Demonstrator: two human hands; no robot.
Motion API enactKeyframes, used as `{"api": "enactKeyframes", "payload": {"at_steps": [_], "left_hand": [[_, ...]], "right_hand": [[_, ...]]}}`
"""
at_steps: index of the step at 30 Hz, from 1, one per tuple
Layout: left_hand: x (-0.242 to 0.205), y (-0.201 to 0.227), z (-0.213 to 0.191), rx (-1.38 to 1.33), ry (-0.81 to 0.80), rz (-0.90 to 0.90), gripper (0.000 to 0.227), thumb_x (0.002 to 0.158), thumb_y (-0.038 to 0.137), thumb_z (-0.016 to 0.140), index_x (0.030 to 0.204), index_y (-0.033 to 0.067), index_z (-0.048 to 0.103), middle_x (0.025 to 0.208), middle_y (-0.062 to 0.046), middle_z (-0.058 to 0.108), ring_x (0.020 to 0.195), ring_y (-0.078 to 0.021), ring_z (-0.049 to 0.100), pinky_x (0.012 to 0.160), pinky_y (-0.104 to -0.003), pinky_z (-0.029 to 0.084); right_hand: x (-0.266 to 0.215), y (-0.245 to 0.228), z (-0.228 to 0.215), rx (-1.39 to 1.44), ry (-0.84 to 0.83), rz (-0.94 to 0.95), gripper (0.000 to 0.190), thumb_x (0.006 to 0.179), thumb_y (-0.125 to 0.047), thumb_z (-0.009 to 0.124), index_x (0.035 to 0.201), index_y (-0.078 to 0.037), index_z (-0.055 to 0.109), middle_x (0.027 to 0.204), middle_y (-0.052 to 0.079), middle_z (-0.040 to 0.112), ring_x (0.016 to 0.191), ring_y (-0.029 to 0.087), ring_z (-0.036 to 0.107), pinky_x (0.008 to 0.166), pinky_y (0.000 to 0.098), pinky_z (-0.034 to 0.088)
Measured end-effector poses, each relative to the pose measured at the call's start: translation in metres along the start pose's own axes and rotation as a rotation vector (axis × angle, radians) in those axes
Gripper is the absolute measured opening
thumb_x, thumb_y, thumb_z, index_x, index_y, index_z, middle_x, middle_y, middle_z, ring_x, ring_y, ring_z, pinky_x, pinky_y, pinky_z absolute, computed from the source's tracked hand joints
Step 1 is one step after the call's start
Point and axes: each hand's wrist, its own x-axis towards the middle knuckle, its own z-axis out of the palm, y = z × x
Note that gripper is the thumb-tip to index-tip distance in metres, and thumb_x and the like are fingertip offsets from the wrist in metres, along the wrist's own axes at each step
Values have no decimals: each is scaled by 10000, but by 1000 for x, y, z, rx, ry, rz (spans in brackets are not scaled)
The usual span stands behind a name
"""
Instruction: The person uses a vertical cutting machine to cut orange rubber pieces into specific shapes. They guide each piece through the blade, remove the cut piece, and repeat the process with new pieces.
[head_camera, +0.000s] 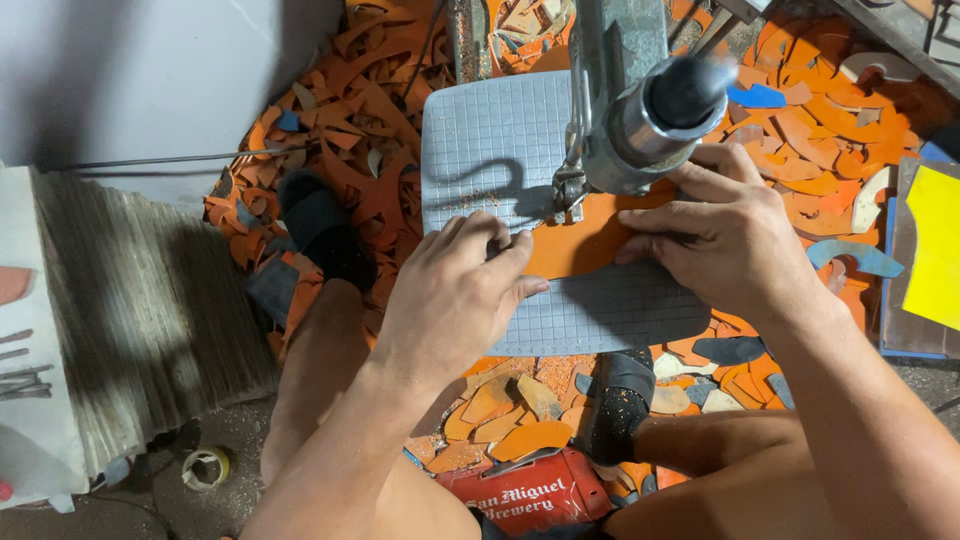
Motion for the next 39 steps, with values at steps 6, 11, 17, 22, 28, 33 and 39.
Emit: {"api": "enactKeyframes", "payload": {"at_steps": [6, 11, 17, 22, 28, 33, 39], "left_hand": [[0, 2, -1, 12, 13, -13, 397, 855, 341, 791, 1099, 31, 754, 1014, -81, 636, 1015, -239, 636, 904, -388, 538], [1, 0, -1, 69, 1, -17, 389, 865, 346, 781, 1138, 69, 759, 1028, -41, 616, 1026, -217, 606, 899, -403, 496], [3, -7, 0, 106, 30, -17, 379, 873, 360, 762, 1163, 116, 762, 1072, -2, 603, 1039, -209, 585, 921, -417, 484], [7, -15, -3, 127, -38, -87, 260, 881, 352, 767, 1079, 185, 791, 1067, 3, 624, 1016, -207, 593, 883, -427, 494], [17, -28, -6, 216, 16, -5, 304, 881, 339, 758, 1151, 209, 810, 1050, -56, 662, 987, -233, 618, 849, -420, 518], [24, -37, -6, 127, 19, -19, 277, 849, 345, 794, 1095, 221, 816, 1030, -27, 691, 988, -228, 629, 897, -408, 523], [37, -55, -5, 114, 90, 68, 246, 832, 291, 828, 1064, 210, 838, 992, -18, 702, 922, -190, 609, 871, -382, 523]], "right_hand": [[0, -3, 0, -13, -12, 29, 400, 661, -76, 879, 1051, -140, 816, 1237, 71, 740, 1225, 309, 603, 1043, 421, 525], [-2, -7, -1, -32, -2, 40, 419, 657, -36, 844, 1060, -146, 821, 1230, 59, 736, 1178, 308, 587, 1040, 413, 523], [-7, -17, 1, -95, 14, 62, 418, 649, -55, 837, 1055, -151, 827, 1234, 53, 729, 1077, 304, 566, 991, 407, 503], [-9, -29, 4, -176, 48, 79, 355, 673, -191, 911, 1016, -140, 838, 1283, 71, 723, 987, 308, 544, 877, 407, 477], [-13, -40, 9, -231, 77, 77, 335, 705, -223, 918, 1017, -129, 839, 1306, 50, 730, 953, 242, 567, 851, 383, 461], [-15, -46, 12, -302, 106, 62, 392, 736, -364, 932, 1041, -137, 834, 1243, 50, 725, 922, 218, 602, 802, 373, 446], [-10, -56, 20, -332, 173, 34, 412, 778, -431, 921, 1022, -117, 815, 1193, 59, 725, 881, 227, 633, 802, 368, 453]]}}
